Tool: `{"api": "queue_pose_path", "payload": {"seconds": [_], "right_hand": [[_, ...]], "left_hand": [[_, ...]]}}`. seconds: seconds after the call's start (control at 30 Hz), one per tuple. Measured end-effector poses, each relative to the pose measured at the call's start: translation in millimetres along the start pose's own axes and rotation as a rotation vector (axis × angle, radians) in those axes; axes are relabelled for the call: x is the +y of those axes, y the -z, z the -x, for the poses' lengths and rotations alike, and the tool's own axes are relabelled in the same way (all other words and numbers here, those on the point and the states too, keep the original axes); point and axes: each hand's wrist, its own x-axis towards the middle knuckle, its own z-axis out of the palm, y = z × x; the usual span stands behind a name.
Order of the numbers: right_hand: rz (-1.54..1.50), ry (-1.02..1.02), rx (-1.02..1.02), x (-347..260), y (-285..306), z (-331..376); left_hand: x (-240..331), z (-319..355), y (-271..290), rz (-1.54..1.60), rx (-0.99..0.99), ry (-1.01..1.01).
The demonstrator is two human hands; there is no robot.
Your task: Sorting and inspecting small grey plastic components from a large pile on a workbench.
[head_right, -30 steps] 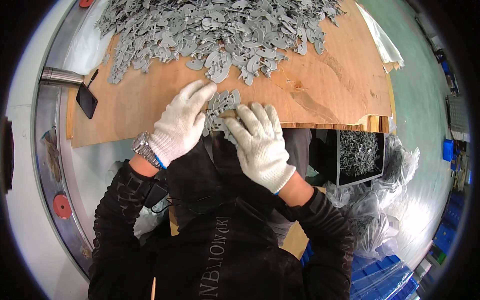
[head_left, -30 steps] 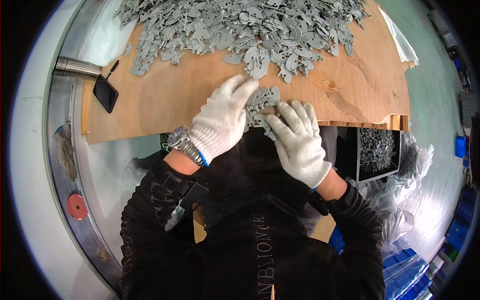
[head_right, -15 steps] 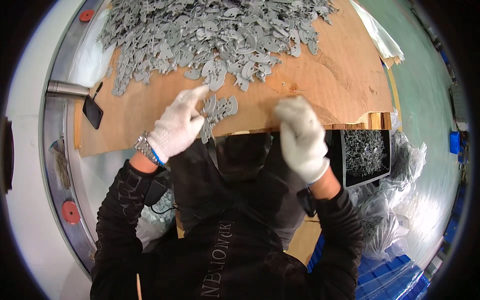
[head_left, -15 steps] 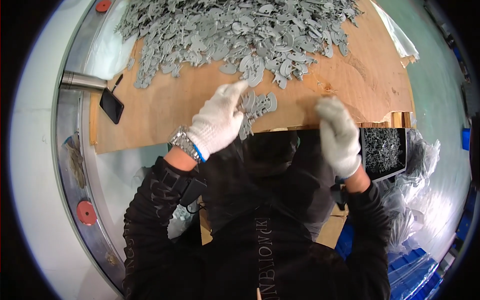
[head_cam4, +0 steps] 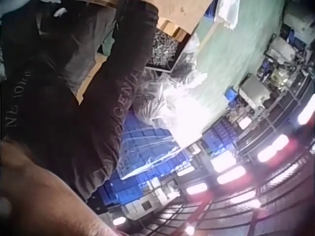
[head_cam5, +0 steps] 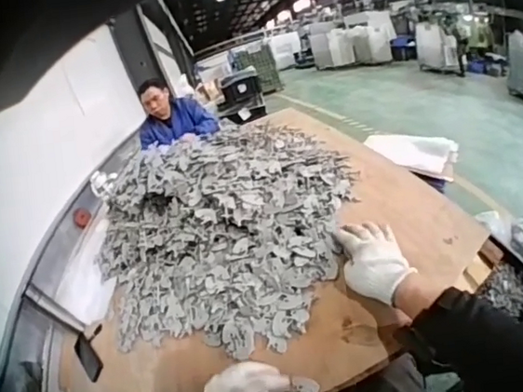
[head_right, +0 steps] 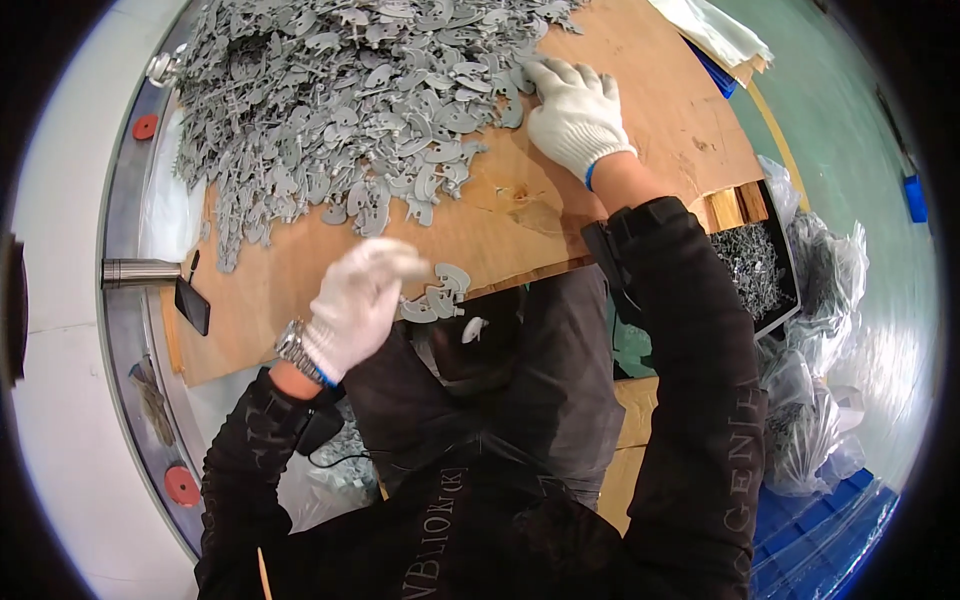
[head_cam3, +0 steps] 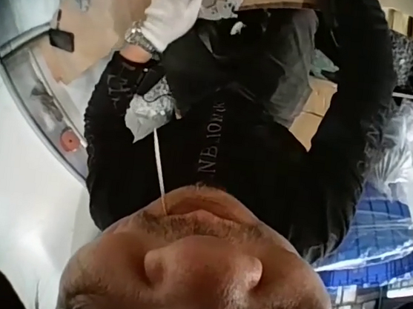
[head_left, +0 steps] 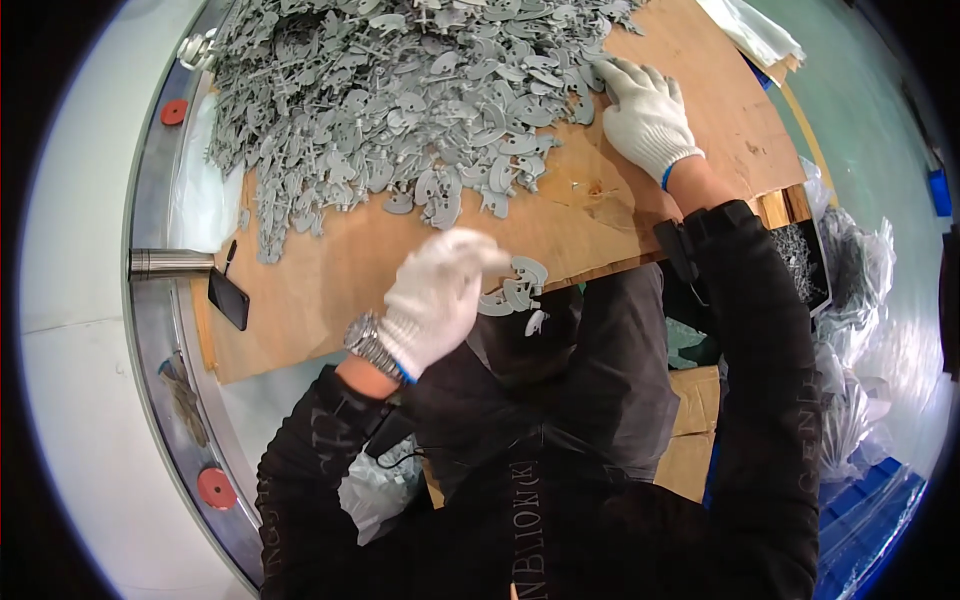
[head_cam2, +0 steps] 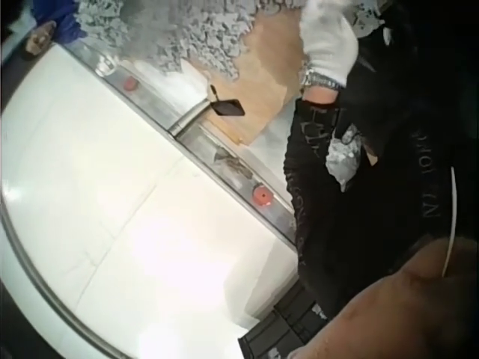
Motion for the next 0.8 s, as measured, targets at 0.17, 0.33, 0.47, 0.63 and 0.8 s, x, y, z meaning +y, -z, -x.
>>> {"api": "queue_pose_path", "payload": {"seconds": [0.17, 0.33, 0.47, 0.63, 0.8], "right_hand": [[-0.036, 0.093, 0.048, 13, -11, 14], [-0.092, 0.151, 0.011, -20, 8, 43], [-0.185, 0.239, -0.040, -35, 18, 66], [-0.384, 0.286, -0.090, -42, 27, 89], [-0.690, 0.110, -0.113, -46, 33, 100]], "left_hand": [[-11, -96, -17, -0.351, 0.404, -0.194], [-26, -145, -24, -0.564, 0.550, -0.056], [-33, -142, -15, -0.596, 0.426, -0.047], [-42, -90, -1, -0.620, 0.227, -0.109], [-48, -28, 7, -0.651, 0.317, 0.028]]}}
